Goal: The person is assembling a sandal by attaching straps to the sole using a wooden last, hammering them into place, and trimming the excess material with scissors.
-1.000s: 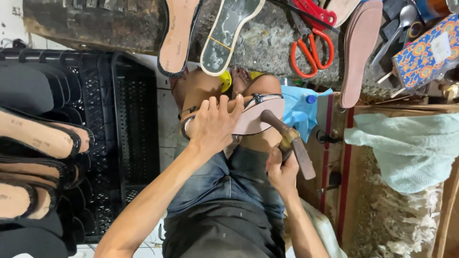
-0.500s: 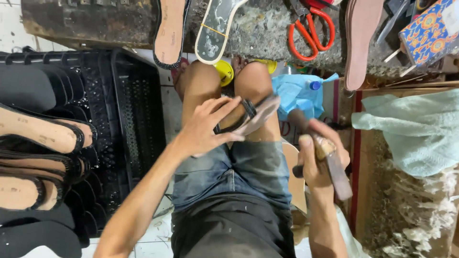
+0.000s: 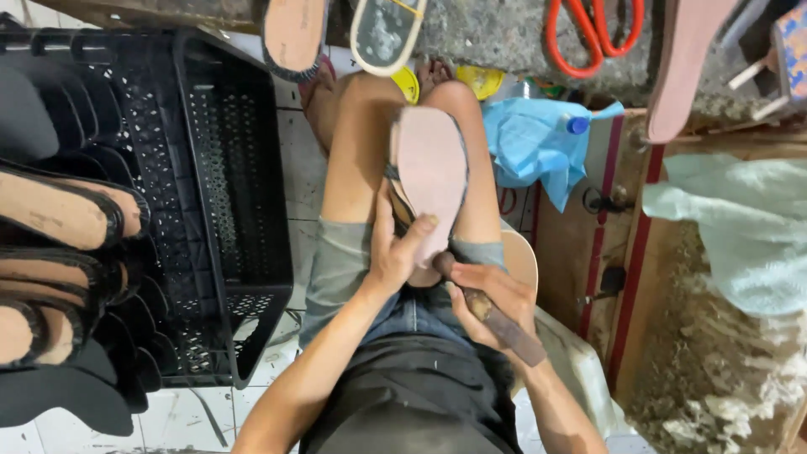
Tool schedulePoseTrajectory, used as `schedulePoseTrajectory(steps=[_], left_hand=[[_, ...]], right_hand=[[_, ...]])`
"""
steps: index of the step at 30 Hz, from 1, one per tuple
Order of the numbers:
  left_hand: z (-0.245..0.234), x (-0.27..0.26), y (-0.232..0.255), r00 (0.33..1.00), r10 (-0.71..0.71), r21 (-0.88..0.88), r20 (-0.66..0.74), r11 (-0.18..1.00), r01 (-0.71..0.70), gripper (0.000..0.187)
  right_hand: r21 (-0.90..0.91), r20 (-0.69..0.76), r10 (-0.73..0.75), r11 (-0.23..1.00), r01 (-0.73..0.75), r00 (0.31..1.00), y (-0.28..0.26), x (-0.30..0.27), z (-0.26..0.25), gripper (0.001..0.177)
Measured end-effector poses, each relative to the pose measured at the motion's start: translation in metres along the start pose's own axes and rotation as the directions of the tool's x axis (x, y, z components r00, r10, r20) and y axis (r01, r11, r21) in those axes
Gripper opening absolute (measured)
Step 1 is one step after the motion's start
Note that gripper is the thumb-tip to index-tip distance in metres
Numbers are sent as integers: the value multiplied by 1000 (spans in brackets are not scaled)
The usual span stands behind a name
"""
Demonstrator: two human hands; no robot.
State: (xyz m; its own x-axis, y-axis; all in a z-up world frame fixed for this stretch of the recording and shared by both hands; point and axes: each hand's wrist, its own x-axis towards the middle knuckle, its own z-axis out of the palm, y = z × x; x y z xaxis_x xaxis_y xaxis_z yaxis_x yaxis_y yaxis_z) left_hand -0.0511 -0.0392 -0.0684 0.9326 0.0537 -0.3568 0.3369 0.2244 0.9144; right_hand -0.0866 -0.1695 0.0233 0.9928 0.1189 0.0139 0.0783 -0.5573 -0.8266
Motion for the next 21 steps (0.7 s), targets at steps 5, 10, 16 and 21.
schedulePoseTrajectory(steps=[5, 10, 16, 21], left_hand=[[0, 15, 3, 999, 25, -14, -32, 1000, -25, 81], [3, 23, -10, 997, 36, -45, -66, 998, -39, 78], [0, 20, -24, 990, 106, 1, -97, 994, -106, 76], [-1, 10, -28, 987, 152, 8, -53, 988, -152, 77]], right_hand=[[-103, -194, -169, 983, 151, 966, 12, 15, 17, 6], [-189, -224, -236, 962, 195, 946, 9, 48, 17, 6], [-165, -249, -299, 950, 264, 921, 3, 65, 13, 5], [-52, -233, -270, 963, 265, 934, 9, 41, 8, 9]])
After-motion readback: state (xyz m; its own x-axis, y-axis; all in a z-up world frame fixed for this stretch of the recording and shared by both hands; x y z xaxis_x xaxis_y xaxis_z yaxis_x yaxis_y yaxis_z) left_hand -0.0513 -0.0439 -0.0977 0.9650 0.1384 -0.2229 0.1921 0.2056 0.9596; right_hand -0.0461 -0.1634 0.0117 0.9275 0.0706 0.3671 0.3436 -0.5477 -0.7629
